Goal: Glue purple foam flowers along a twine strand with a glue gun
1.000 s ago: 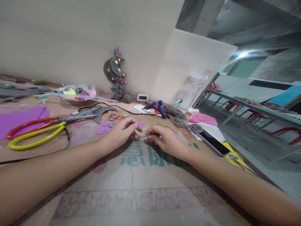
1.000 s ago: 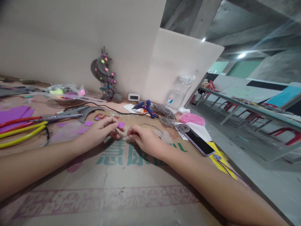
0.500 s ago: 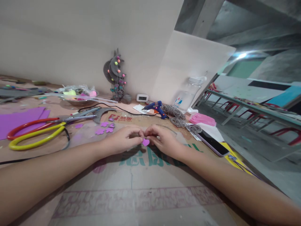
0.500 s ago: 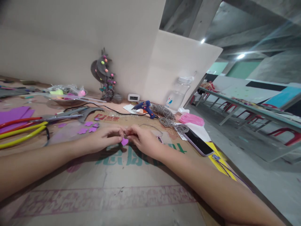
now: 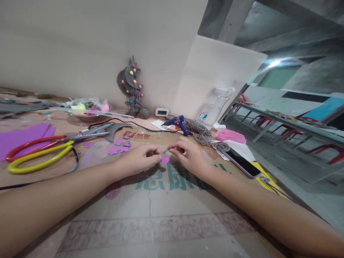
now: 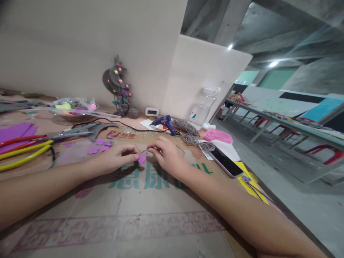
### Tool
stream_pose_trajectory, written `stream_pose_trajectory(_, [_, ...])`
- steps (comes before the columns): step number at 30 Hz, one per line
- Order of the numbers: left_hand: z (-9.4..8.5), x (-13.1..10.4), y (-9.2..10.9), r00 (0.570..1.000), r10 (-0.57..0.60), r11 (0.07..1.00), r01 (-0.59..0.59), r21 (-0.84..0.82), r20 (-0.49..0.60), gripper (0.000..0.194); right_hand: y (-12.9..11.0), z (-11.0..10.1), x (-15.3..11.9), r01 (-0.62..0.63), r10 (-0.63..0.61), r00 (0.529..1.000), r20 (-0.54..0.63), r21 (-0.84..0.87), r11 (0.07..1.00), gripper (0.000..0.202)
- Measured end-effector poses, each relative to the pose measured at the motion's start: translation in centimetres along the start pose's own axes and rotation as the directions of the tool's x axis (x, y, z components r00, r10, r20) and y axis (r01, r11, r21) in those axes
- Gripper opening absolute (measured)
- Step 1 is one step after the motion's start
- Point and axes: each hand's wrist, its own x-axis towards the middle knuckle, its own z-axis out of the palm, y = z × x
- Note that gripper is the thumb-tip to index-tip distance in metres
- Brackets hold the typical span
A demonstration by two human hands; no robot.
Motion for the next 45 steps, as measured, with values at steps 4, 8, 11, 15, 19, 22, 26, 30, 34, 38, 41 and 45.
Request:
stream_pose_trajectory(4, [0.1,0.1,-0.3,0.999,-0.009,1.000,0.009,-0.007,-0.051,0.018,0.4,-0.1,0.2,-0.095,0.096,0.993,-0.073,0.010,0.995,0.015])
stream_pose_trajectory(8, [-0.1,0.3,-0.6,0.985,-0.023,1.000,0.022,-0.008,-0.173,0.019,0.6,0.0,0.2,-0.127,0.130,0.988,-0.084,0.042,0.991,0.013])
stream_pose_trajectory(11, [-0.3,0.5,-0.8,0.956,0.034,0.999,-0.030,0.021,-0.293,0.020,0.5,0.0,0.2,-0.112,0.115,0.990,-0.087,0.040,0.993,0.012])
stream_pose_trajectory(15, [-0.3,0.4,-0.6,0.977,0.099,0.995,-0.095,0.030,-0.189,0.019,0.3,0.0,0.0,-0.024,0.024,0.998,-0.059,0.001,1.000,0.013])
stream_pose_trajectory(19, [0.1,0.1,-0.1,0.987,0.151,0.984,-0.145,0.099,-0.053,0.013,-0.1,0.4,-0.2,0.142,-0.142,0.990,-0.004,-0.051,0.989,0.016])
stream_pose_trajectory(22, [0.2,0.0,0.3,0.990,0.137,0.982,-0.138,0.128,0.015,0.015,-0.3,0.8,-0.3,0.223,-0.221,0.975,0.036,-0.108,0.969,0.020])
stream_pose_trajectory(26, [0.1,0.0,0.3,0.995,0.096,0.991,-0.097,0.096,0.014,0.016,-0.3,0.9,-0.3,0.210,-0.207,0.978,0.037,-0.104,0.972,0.019])
stream_pose_trajectory(30, [0.1,0.0,0.0,0.996,0.083,0.990,-0.079,0.117,-0.036,0.019,-0.3,0.5,-0.3,0.037,-0.037,0.999,0.015,0.011,0.999,0.027])
stream_pose_trajectory(34, [0.0,-0.1,0.0,0.995,0.085,0.989,-0.076,0.128,-0.061,0.020,-0.3,0.2,-0.3,-0.151,0.151,0.988,0.017,0.199,0.968,0.032])
stream_pose_trajectory(38, [0.0,-0.1,0.1,0.996,0.063,0.990,-0.055,0.133,-0.058,0.020,-0.7,0.5,-0.4,-0.235,0.171,0.969,0.179,0.448,0.862,0.037])
stream_pose_trajectory(41, [0.0,-0.1,0.2,0.996,0.061,0.989,-0.052,0.138,-0.062,0.021,-0.9,0.8,-0.4,-0.228,0.128,0.966,0.223,0.510,0.829,0.039])
stream_pose_trajectory(45, [0.1,-0.1,0.2,0.996,0.079,0.992,-0.075,0.097,-0.038,0.019,-0.7,0.8,-0.2,-0.207,0.165,0.975,0.148,0.343,0.916,0.017])
